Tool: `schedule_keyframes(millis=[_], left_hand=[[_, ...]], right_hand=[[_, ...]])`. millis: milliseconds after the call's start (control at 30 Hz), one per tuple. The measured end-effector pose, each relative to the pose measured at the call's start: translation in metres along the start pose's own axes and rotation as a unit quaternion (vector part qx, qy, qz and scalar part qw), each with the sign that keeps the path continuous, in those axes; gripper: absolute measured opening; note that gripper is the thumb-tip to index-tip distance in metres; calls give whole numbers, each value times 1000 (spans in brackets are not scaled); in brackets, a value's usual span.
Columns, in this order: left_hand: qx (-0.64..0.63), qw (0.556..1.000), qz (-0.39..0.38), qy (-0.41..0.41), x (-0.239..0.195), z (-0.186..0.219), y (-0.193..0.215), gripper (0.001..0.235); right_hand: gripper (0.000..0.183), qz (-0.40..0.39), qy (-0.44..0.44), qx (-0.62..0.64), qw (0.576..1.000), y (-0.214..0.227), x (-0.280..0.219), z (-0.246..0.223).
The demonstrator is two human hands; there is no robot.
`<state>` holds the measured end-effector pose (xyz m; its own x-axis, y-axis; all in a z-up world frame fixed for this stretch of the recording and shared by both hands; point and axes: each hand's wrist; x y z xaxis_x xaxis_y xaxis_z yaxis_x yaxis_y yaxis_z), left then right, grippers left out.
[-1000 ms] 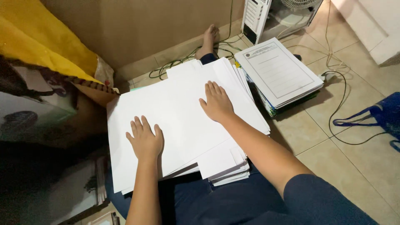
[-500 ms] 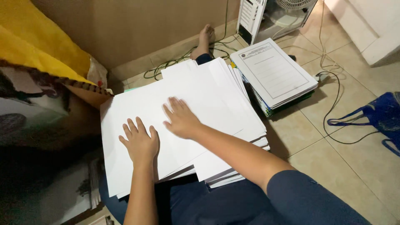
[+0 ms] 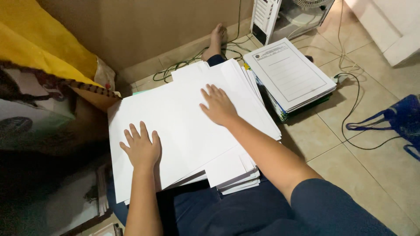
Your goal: The person sits on the floor and repeatedly picks up sheets of paper from a stack on their lap, aligns them, and places them onto a separate stack on the floor to the right. The person continues this repetitive stacking process throughout the clip.
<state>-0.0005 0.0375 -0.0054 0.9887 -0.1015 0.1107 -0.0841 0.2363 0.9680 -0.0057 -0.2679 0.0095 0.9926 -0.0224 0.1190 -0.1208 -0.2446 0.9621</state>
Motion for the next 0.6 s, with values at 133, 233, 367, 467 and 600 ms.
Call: schedule_keyframes(millis=[133, 233, 367, 467, 600], left_hand=[[6, 1000, 2, -8, 3, -3, -8, 69], [15, 1000, 6, -6, 4, -2, -15, 70], [44, 997, 58, -6, 11, 3, -37, 67], [41, 996, 68, -37, 15, 20, -47, 64], [-23, 996, 4, -86, 4, 41, -17, 60]], right_hand=[[67, 15, -31, -17, 999, 0, -1, 16], [68, 12, -45, -59, 997, 8, -5, -7], [69, -12, 36, -38, 999, 3, -5, -58], [68, -10, 122, 14, 992, -9, -4, -77], [63, -3, 145, 66, 987, -10, 1, -74]])
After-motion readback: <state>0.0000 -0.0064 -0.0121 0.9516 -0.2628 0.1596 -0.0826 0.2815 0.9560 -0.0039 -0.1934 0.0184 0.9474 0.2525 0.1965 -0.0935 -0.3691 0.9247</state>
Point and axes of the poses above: each hand's wrist, its own x-axis towards the middle knuckle, its own y-axis out of the back of the hand, z = x × y, and after that the axes turned 2 degrees about -y, right-handed
